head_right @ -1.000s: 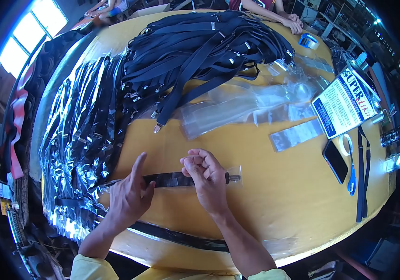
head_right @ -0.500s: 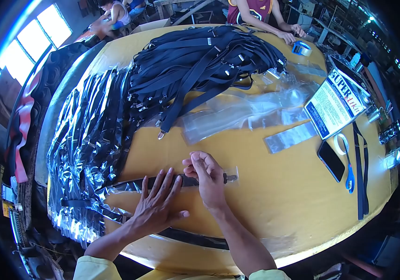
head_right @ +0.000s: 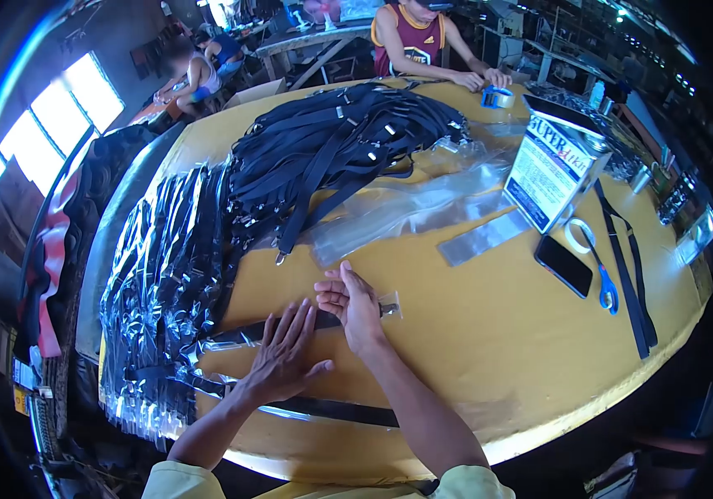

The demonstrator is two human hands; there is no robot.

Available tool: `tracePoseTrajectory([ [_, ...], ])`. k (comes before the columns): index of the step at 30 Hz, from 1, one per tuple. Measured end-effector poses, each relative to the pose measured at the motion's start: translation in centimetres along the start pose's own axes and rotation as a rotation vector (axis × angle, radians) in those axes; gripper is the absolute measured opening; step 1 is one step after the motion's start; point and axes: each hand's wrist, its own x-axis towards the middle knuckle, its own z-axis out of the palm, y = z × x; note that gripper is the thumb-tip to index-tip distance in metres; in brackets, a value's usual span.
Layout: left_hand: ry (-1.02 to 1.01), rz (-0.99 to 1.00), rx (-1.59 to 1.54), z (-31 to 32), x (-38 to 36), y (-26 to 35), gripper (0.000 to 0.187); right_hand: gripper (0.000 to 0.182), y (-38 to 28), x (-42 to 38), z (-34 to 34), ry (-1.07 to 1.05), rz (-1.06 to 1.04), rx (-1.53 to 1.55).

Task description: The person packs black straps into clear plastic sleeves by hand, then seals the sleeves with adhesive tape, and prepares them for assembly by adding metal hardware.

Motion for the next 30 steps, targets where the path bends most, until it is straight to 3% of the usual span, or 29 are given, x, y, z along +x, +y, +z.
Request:
tracePoseTrajectory([
  [3, -0.007, -0.004, 0.045, 0.5, -0.1, -0.2, 0.095, 0.049, -1.2, 0.0, 0.4, -0.004, 0.053, -0.010],
  [6, -0.018, -0.014, 0.031, 0.1, -0.1, 0.2, 0.092, 0.050, -4.2, -0.8, 1.5, -0.090, -0.020, 0.001],
  [8, 0.098, -0.023, -0.106, 0.1, -0.3, -0.2, 0.086, 0.051, -7.1, -1.8, 1.9, -0.141, -0.073, 0.004],
  [10, 0.255, 0.010, -0.112, -1.9, -1.1, 1.5, 0.079, 0.049, -11.8, -5.7, 3.3, -0.127, -0.303, -0.292],
  [11, 0.275, 0.046, -0.105, -2.8, -1.7, 2.5, 0.075, 0.049, -13.5, -8.1, 3.3, -0.086, -0.301, -0.301],
  [12, 0.301, 0.077, -0.095, -3.3, -2.2, 3.2, 0.072, 0.044, -15.3, -10.3, 3.1, -0.076, -0.505, -0.398],
  [15, 0.167, 0.234, -0.199, -2.6, -4.5, 5.2, 0.064, 0.033, -18.2, -16.7, 2.2, 0.079, -0.930, -0.614],
  [16, 0.168, 0.252, -0.220, -2.4, -5.2, 6.2, 0.064, 0.032, -18.6, -18.6, 0.4, 0.221, -0.938, -0.837],
  [19, 0.015, 0.306, -0.190, -1.9, -7.0, 9.6, 0.068, 0.032, -18.5, -24.1, -4.0, 0.617, -0.770, -1.418],
  [21, -0.010, 0.323, -0.169, -1.2, -7.0, 10.7, 0.072, 0.032, -16.9, -26.2, -7.3, 0.794, -0.443, -1.671],
  [24, -0.079, 0.305, -0.082, 0.8, -7.0, 11.1, 0.083, 0.040, -13.9, -27.6, -10.6, 0.861, -0.087, -1.998],
  [27, -0.099, 0.295, -0.119, 0.9, -6.7, 11.1, 0.082, 0.041, -11.7, -27.6, -12.0, 0.922, -0.101, -1.966],
  [30, -0.091, 0.290, -0.079, 0.9, -6.8, 11.3, 0.081, 0.024, -11.5, -27.6, -12.9, 0.872, -0.186, -1.911],
])
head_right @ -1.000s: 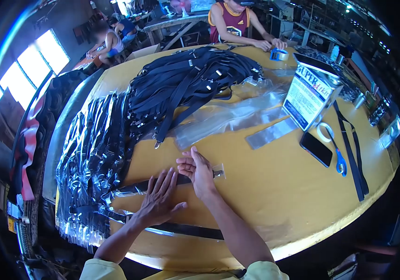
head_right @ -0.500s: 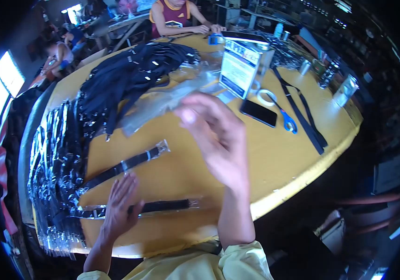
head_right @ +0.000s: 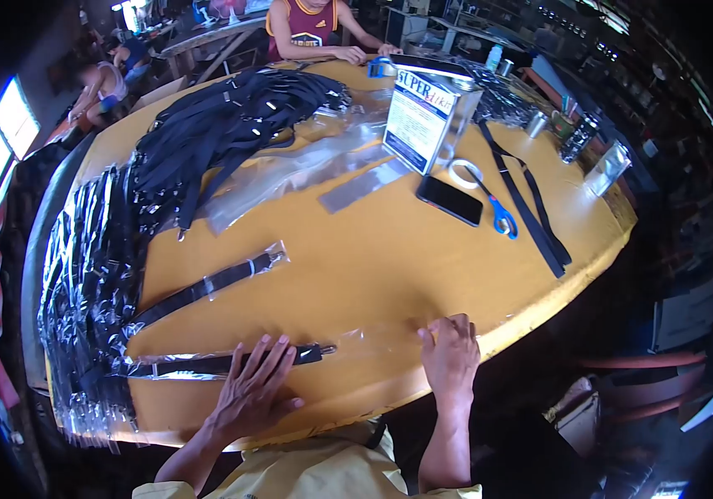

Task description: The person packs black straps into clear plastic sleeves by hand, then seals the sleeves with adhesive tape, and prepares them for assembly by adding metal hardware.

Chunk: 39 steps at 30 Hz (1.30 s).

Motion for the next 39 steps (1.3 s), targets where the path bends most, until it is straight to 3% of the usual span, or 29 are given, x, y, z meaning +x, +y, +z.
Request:
tracePoseTrajectory([
  [4, 0.107, 0.022, -0.026, -0.1, -0.2, 0.4, 0.078, 0.019, 0.5, 0.7, 0.3, 0.041, -0.021, 0.046],
  [6, 0.111, 0.035, -0.065, -0.4, 0.3, 0.9, 0.076, 0.017, 0.7, 1.0, -0.1, -0.003, 0.114, 0.147],
  [9, 0.037, 0.160, -0.061, 0.0, 1.4, 1.3, 0.080, 0.030, 0.5, 0.4, 0.4, 0.083, 0.028, 0.113],
  [11, 0.013, 0.134, -0.116, 0.2, 1.9, 1.5, 0.079, 0.043, -0.2, -0.1, 0.8, 0.162, -0.048, 0.004],
  [15, -0.025, 0.106, -0.118, 0.2, 2.2, 1.7, 0.079, 0.036, -0.5, -0.6, 1.5, 0.105, 0.004, 0.068],
  [18, -0.022, 0.084, -0.087, 0.3, 2.0, 1.7, 0.079, 0.027, -0.5, -0.1, 2.0, 0.091, -0.015, 0.190],
  [20, -0.017, 0.079, -0.097, 0.3, 1.9, 1.7, 0.081, 0.018, -0.9, 0.1, 1.4, 0.053, 0.154, 0.615],
  [22, 0.039, 0.100, -0.110, 0.2, 1.8, 1.7, 0.077, 0.015, -1.7, -0.1, 0.8, 0.043, 0.191, 0.707],
  [24, 0.144, 0.097, -0.166, 0.8, 1.3, 1.4, 0.071, 0.020, -2.3, -0.4, 1.0, 0.196, 0.137, 0.871],
  [25, 0.257, 0.097, -0.219, 1.0, 1.1, 1.2, 0.066, 0.028, -3.4, -0.8, 0.3, 0.236, 0.112, 0.871],
  [30, 0.461, 0.021, -0.324, -0.2, 0.2, 0.7, 0.047, 0.036, -7.2, -2.7, 0.6, 0.375, -0.096, 0.832],
  [32, 0.527, -0.048, -0.318, -0.1, -0.3, -0.1, 0.042, 0.037, -8.7, -3.0, 1.3, 0.462, -0.498, 0.753],
  [33, 0.561, -0.081, -0.316, -0.2, -0.5, -0.3, 0.039, 0.037, -9.5, -3.2, 1.6, 0.437, -0.556, 0.740],
  [38, 0.425, 0.086, -0.257, -0.8, 1.2, 1.0, 0.041, 0.033, -8.2, -1.7, 1.1, 0.399, -0.328, 0.825],
  [39, 0.315, 0.134, -0.197, -0.9, 2.2, 2.0, 0.047, 0.033, -7.2, -1.2, 0.8, 0.396, -0.203, 0.784],
])
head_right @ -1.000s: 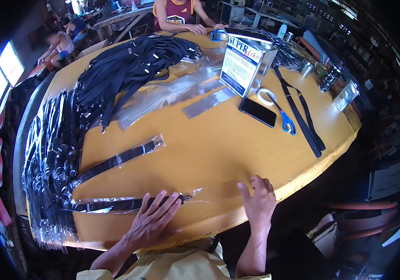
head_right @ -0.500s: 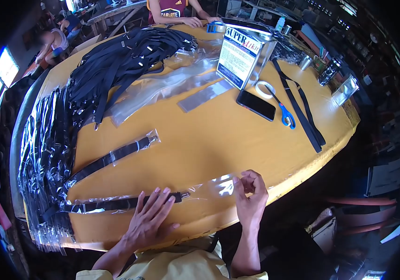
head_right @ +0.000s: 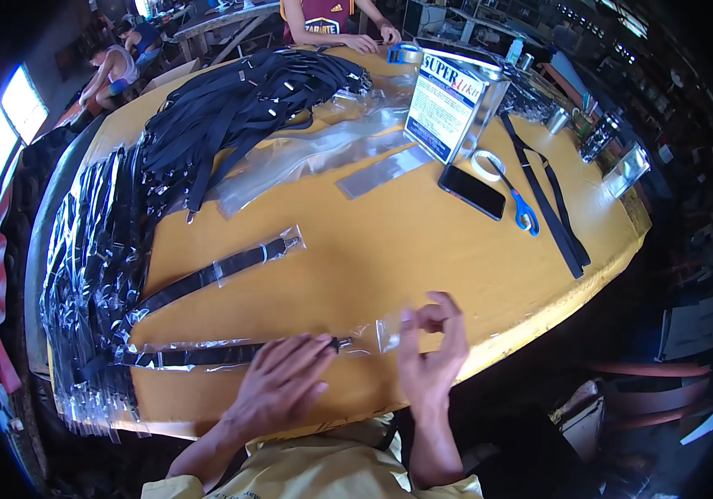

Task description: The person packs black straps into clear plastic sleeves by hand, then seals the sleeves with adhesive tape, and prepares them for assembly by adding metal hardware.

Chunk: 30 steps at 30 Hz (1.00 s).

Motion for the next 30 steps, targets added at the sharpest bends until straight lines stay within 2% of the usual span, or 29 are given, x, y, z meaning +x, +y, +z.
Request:
tracePoseTrajectory([
  [1, -0.119, 0.048, 0.044, 0.4, 0.8, 0.7, 0.054, 0.033, 0.6, 0.6, -0.8, 0.039, 0.104, -0.070],
  [2, -0.108, 0.053, 0.041, 1.1, 1.2, 0.9, 0.054, 0.033, 1.4, 0.8, -1.5, 0.043, 0.093, -0.075],
  [4, -0.240, 0.027, 0.143, 3.2, 1.5, 0.9, 0.071, 0.034, 2.9, 0.7, -2.7, -0.011, 0.164, -0.190],
  [8, -0.270, -0.001, 0.130, 4.1, 1.8, 0.6, 0.076, 0.036, 4.7, -0.4, -3.8, -0.089, 0.249, -0.398],
  [10, -0.226, -0.024, 0.082, 3.5, 2.0, 0.9, 0.075, 0.036, 4.9, -0.8, -3.7, -0.097, 0.285, -0.385],
  [12, -0.268, -0.027, 0.095, 3.5, 2.2, 0.7, 0.076, 0.035, 5.1, -1.0, -3.5, -0.103, 0.330, -0.375],
  [14, -0.313, -0.025, 0.106, 3.5, 2.1, 0.7, 0.076, 0.034, 5.1, -1.0, -3.4, -0.047, 0.277, -0.339],
  [20, -0.284, -0.041, 0.134, 3.8, 2.2, 0.8, 0.077, 0.031, 5.4, -1.0, -3.2, 0.051, 0.246, -0.276],
  [23, -0.311, -0.052, 0.044, 4.2, 2.2, 0.7, 0.080, 0.030, 5.6, -1.1, -3.2, 0.057, 0.256, -0.211],
  [25, -0.187, -0.052, 0.114, 4.1, 1.7, 1.1, 0.081, 0.029, 5.4, -1.0, -3.3, 0.068, 0.254, -0.190],
  [27, -0.254, -0.047, 0.135, 3.9, 2.2, 1.0, 0.080, 0.028, 5.2, -1.1, -3.4, 0.079, 0.251, -0.168],
  [29, -0.324, -0.082, 0.046, 4.1, 2.4, 0.9, 0.081, 0.028, 5.2, -1.1, -3.3, 0.137, 0.231, -0.042],
  [30, -0.262, -0.119, 0.034, 4.0, 2.4, 1.2, 0.081, 0.028, 5.2, -1.1, -3.3, 0.157, 0.223, 0.026],
])
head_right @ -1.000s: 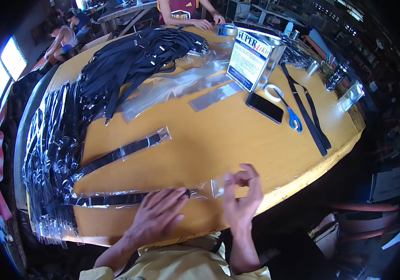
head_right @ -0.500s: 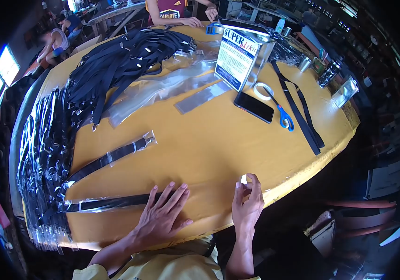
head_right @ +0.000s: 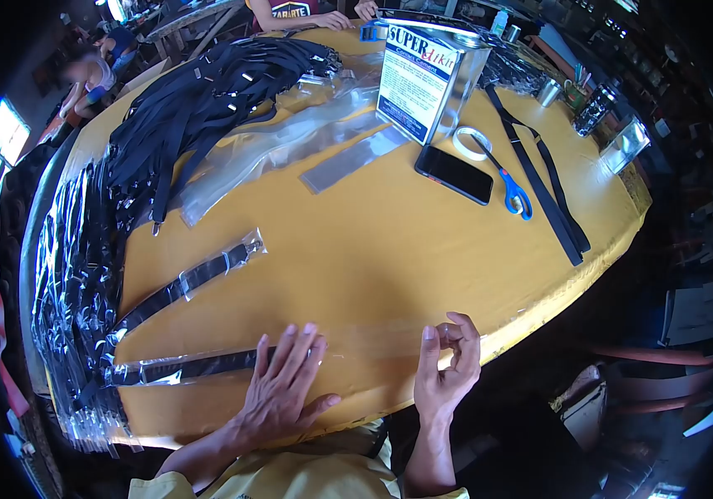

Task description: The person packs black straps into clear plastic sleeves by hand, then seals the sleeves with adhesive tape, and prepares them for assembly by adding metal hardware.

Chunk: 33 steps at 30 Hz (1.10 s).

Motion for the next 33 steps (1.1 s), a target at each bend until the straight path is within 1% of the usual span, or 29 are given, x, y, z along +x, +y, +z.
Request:
tracePoseTrajectory([
  [1, -0.002, -0.002, -0.003, -0.1, 0.0, 0.1, 0.081, 0.028, -0.2, 0.0, 0.1, -0.003, 0.002, -0.003],
  [3, -0.059, 0.009, 0.097, -0.4, 0.1, 0.0, 0.082, 0.030, -1.1, 0.1, 0.4, -0.011, 0.002, 0.063],
  [4, -0.073, -0.037, 0.015, -0.3, 0.3, 0.0, 0.081, 0.030, -1.5, -0.1, 0.5, -0.014, 0.002, 0.063],
  [5, -0.068, -0.041, 0.017, -0.3, 0.2, 0.0, 0.081, 0.031, -1.8, -0.1, 0.8, -0.023, 0.000, 0.103],
  [7, 0.055, -0.006, 0.102, -0.4, -0.3, 0.0, 0.075, 0.031, -2.7, -0.4, 1.4, -0.030, 0.000, 0.145],
  [8, 0.055, -0.008, 0.101, -0.5, -0.4, 0.0, 0.075, 0.032, -3.3, -0.4, 1.8, -0.042, -0.029, 0.171],
  [10, 0.034, 0.083, 0.123, -0.8, -0.2, 0.0, 0.074, 0.033, -4.0, -0.3, 2.4, -0.051, -0.082, 0.207],
  [11, 0.038, 0.078, 0.120, -0.6, -0.2, -0.1, 0.074, 0.033, -4.2, -0.1, 2.7, -0.057, -0.086, 0.206],
  [13, -0.031, 0.026, 0.063, -0.1, 0.2, -0.2, 0.073, 0.034, -4.7, 0.4, 3.3, -0.036, -0.166, 0.171],
  [17, -0.004, 0.041, 0.074, -0.3, -0.2, -0.3, 0.073, 0.037, -6.0, 0.3, 3.9, -0.102, -0.271, 0.145],
  [19, 0.120, -0.009, -0.098, -1.0, -1.0, -0.3, 0.067, 0.040, -6.5, -0.3, 4.3, -0.170, -0.421, 0.123],
  [20, 0.121, -0.015, -0.098, -1.7, -1.5, -0.5, 0.067, 0.042, -7.1, -0.9, 4.5, -0.205, -0.391, 0.137],
  [21, 0.207, -0.040, -0.141, -2.6, -2.1, -0.8, 0.062, 0.042, -7.4, -1.3, 5.0, -0.210, -0.388, 0.139],
  [22, 0.293, -0.065, -0.183, -3.2, -2.7, -1.2, 0.056, 0.043, -7.6, -1.7, 5.6, -0.276, -0.487, 0.116],
  [23, 0.291, -0.071, -0.179, -3.5, -3.3, -1.9, 0.056, 0.045, -7.8, -2.0, 6.1, -0.340, -0.584, 0.096],
  [24, 0.398, -0.083, -0.177, -3.9, -4.0, -2.7, 0.050, 0.045, -7.8, -2.5, 6.8, -0.345, -0.581, 0.108],
  [25, 0.507, -0.099, -0.171, -4.2, -4.7, -3.4, 0.045, 0.045, -7.7, -3.1, 7.6, -0.429, -0.662, 0.058],
  [26, 0.506, -0.115, -0.159, -4.4, -5.4, -3.9, 0.045, 0.044, -7.4, -3.8, 8.4, -0.515, -0.743, 0.010],
  [27, 0.566, -0.171, -0.138, -4.6, -6.0, -4.4, 0.041, 0.044, -6.9, -4.5, 8.9, -0.524, -0.740, 0.027],
  [28, 0.626, -0.226, -0.118, -4.7, -6.6, -4.9, 0.037, 0.043, -6.4, -5.3, 9.3, -0.609, -0.754, -0.034],
  [29, 0.625, -0.236, -0.109, -4.8, -7.1, -5.5, 0.037, 0.043, -5.8, -6.0, 9.6, -0.692, -0.769, -0.098],
  [30, 0.598, -0.225, -0.112, -4.8, -7.5, -6.0, 0.036, 0.041, -5.4, -6.6, 9.9, -0.732, -0.770, -0.154],
  [31, 0.571, -0.213, -0.117, -4.8, -7.7, -6.4, 0.036, 0.041, -5.3, -6.9, 9.9, -0.737, -0.770, -0.147],
  [33, 0.538, -0.219, -0.121, -4.4, -8.3, -7.0, 0.036, 0.045, -5.6, -7.2, 9.9, -0.802, -0.719, -0.245],
])
